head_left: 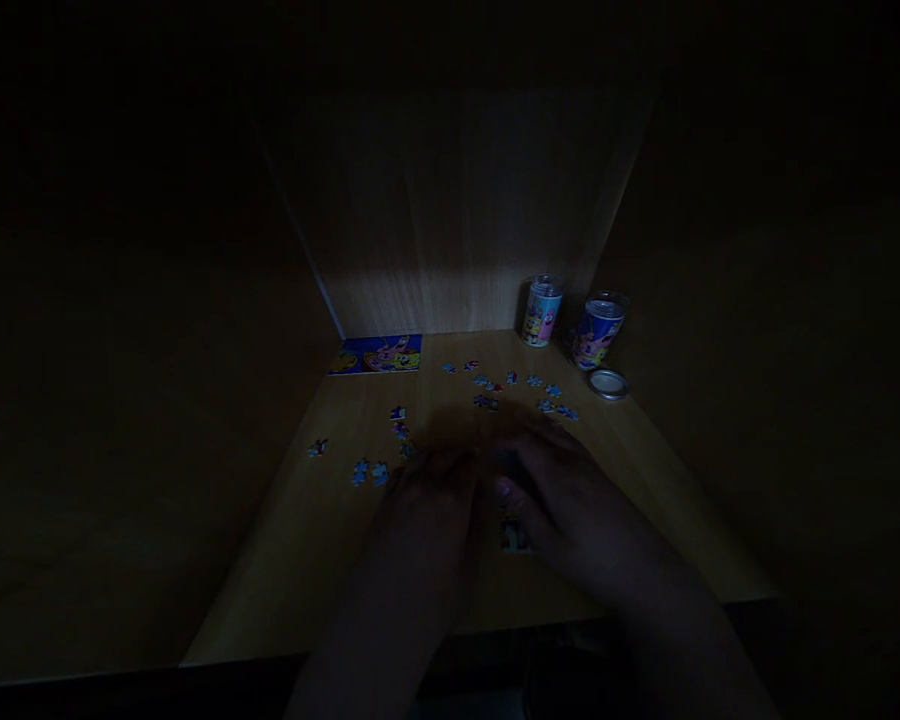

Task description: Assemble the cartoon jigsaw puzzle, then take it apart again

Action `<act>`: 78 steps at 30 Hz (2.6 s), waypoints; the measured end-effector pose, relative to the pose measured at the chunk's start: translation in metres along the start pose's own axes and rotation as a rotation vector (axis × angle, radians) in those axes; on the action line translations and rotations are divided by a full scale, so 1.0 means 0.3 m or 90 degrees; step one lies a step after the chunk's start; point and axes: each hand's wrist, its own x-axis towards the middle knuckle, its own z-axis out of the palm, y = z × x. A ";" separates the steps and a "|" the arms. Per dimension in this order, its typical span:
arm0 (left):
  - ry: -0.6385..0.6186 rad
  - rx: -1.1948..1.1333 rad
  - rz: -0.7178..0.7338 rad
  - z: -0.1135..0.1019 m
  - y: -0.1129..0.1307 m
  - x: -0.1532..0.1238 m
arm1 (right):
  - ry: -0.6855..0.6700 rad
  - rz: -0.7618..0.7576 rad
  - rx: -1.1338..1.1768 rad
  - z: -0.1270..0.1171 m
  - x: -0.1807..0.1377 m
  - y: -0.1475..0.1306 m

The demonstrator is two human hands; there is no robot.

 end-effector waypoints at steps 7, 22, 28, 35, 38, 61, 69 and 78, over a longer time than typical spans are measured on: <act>-0.009 0.010 0.002 -0.003 -0.013 -0.005 | -0.052 -0.023 0.044 -0.022 -0.003 -0.021; 0.058 0.056 0.020 0.046 -0.100 -0.020 | 0.212 0.142 -0.129 -0.049 -0.022 0.086; 0.057 0.100 -0.047 0.007 -0.129 -0.034 | 0.119 0.175 -0.219 -0.032 -0.064 0.203; 0.069 0.128 -0.088 -0.037 -0.135 -0.044 | 0.134 0.247 -0.268 -0.045 -0.049 0.169; 0.087 0.116 -0.057 -0.040 -0.115 -0.033 | 0.154 0.314 -0.304 -0.054 -0.048 0.169; 0.078 -0.004 0.112 0.016 -0.079 0.030 | 0.095 0.278 -0.180 -0.098 -0.088 0.197; 0.139 -0.057 0.140 0.009 -0.067 0.021 | 0.174 0.308 0.055 -0.113 -0.082 0.143; 0.117 -0.078 0.178 0.022 -0.067 0.027 | 0.060 0.137 0.119 -0.060 -0.038 0.034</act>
